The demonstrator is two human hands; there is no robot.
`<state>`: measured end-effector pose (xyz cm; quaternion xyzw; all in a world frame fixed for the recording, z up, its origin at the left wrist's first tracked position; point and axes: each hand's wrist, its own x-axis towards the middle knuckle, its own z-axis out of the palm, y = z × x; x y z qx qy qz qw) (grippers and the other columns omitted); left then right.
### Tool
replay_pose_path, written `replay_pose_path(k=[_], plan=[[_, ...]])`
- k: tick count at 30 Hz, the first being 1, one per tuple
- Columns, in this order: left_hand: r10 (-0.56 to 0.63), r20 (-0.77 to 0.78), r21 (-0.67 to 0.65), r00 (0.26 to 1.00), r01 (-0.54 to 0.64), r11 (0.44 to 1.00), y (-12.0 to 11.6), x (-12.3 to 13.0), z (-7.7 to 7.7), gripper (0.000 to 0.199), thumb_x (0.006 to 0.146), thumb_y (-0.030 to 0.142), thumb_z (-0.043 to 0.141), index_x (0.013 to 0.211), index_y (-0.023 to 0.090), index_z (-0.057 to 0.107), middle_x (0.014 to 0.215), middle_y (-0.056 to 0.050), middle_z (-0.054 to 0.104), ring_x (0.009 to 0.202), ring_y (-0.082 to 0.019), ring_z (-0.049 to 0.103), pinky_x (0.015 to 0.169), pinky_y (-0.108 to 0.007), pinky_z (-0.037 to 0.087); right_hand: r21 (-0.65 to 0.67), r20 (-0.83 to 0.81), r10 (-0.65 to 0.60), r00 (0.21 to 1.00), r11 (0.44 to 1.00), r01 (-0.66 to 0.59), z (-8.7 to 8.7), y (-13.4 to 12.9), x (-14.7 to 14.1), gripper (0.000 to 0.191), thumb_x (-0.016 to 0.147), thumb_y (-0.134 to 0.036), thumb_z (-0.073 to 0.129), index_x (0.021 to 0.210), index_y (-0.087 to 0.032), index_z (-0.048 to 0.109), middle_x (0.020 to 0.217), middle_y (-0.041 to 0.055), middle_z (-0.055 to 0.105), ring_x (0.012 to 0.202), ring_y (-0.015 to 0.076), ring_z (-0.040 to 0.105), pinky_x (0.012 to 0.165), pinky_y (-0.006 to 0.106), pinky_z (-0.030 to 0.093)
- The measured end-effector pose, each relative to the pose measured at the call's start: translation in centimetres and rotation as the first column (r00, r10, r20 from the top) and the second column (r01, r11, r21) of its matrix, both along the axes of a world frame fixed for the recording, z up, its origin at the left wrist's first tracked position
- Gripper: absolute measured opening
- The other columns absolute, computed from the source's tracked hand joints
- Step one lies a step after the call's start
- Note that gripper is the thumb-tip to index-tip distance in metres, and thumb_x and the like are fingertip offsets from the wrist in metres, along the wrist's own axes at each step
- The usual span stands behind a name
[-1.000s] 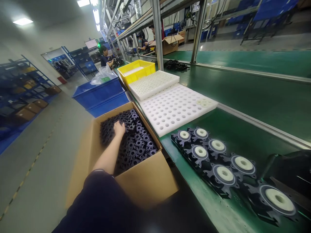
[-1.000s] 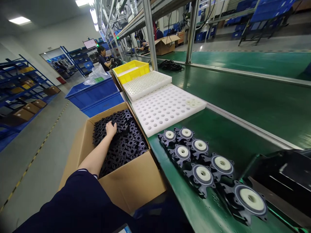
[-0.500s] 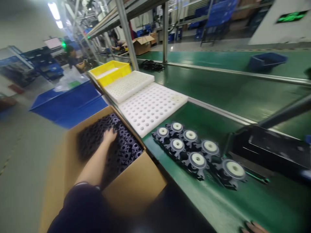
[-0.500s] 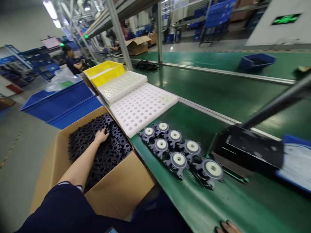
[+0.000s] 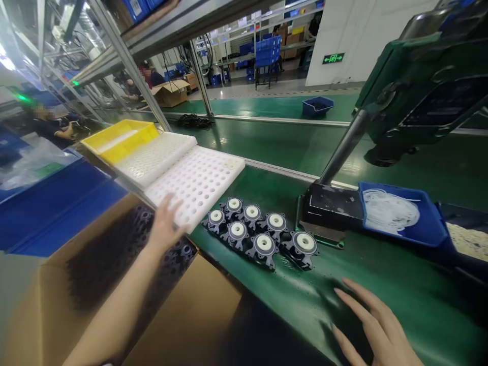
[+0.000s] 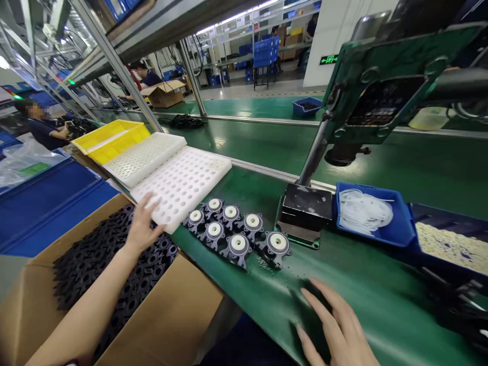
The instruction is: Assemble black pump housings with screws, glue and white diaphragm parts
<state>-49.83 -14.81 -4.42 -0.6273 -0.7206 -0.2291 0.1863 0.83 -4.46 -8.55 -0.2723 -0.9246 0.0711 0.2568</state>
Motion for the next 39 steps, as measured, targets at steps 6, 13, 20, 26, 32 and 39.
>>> replay_pose_path(k=[6,13,20,26,32,39], plan=[[-0.425,0.059,-0.447,0.903,0.405,0.798,7.3,8.0,3.2,0.108,0.065,0.087,0.053,0.154,0.033,0.023,0.164,-0.01,0.013,0.149,-0.044,0.006,0.116,-0.065,0.015,0.046,-0.049,0.061,0.997,0.997,-0.059,3.9,3.6,-5.7,0.062,0.102,-0.057,0.041,0.151,-0.02,0.032,0.151,0.0097,0.025,0.141,0.0299,0.025,0.114,0.049,0.032],[-0.447,0.083,-0.554,0.891,0.414,0.723,10.7,10.5,3.8,0.082,0.084,0.076,0.043,0.153,0.036,0.022,0.164,-0.002,0.017,0.149,-0.041,0.007,0.115,-0.062,0.021,0.041,0.101,0.116,0.988,0.992,-0.12,3.1,7.0,-8.3,0.069,0.102,-0.06,0.038,0.154,-0.018,0.024,0.154,0.0099,0.012,0.144,0.0284,0.016,0.112,0.051,0.038],[-0.466,0.073,-0.593,0.882,0.414,0.69,11.1,11.5,3.7,0.085,0.083,0.079,0.041,0.154,0.036,0.02,0.161,0.0,0.027,0.148,-0.04,0.012,0.108,-0.058,0.033,-0.003,0.125,0.324,0.938,0.945,-0.326,4.0,8.8,-8.3,0.057,0.099,-0.031,0.038,0.154,-0.02,0.028,0.153,0.0064,0.017,0.142,0.0233,0.023,0.116,0.045,0.037],[-0.49,0.08,-0.585,0.868,0.439,0.682,10.9,12.3,3.8,0.087,0.08,0.08,0.044,0.152,0.035,0.025,0.159,-0.003,0.031,0.146,-0.042,0.016,0.108,-0.059,0.032,-0.007,0.122,0.343,0.931,0.939,-0.345,3.7,8.9,-7.7,0.054,0.097,-0.027,0.037,0.151,-0.022,0.033,0.152,0.008,0.02,0.14,0.0244,0.028,0.109,0.046,0.044],[-0.493,0.077,-0.55,0.866,0.45,0.704,10.5,13.6,3.8,0.084,0.081,0.076,0.048,0.152,0.035,0.027,0.158,-0.005,0.034,0.145,-0.043,0.018,0.105,-0.059,0.035,-0.005,0.144,0.346,0.927,0.937,-0.349,3.6,8.8,-6.4,0.055,0.098,-0.03,0.037,0.152,-0.025,0.032,0.151,0.0069,0.021,0.138,0.0241,0.031,0.105,0.043,0.048],[-0.508,0.079,-0.543,0.858,0.464,0.7,10.0,16.0,3.8,0.082,0.084,0.075,0.046,0.152,0.033,0.025,0.158,-0.005,0.033,0.145,-0.043,0.017,0.105,-0.06,0.035,0.017,0.157,0.34,0.927,0.938,-0.346,3.4,8.6,-3.9,0.054,0.099,-0.034,0.037,0.152,-0.026,0.031,0.151,0.0065,0.024,0.137,0.0244,0.034,0.101,0.04,0.051]])
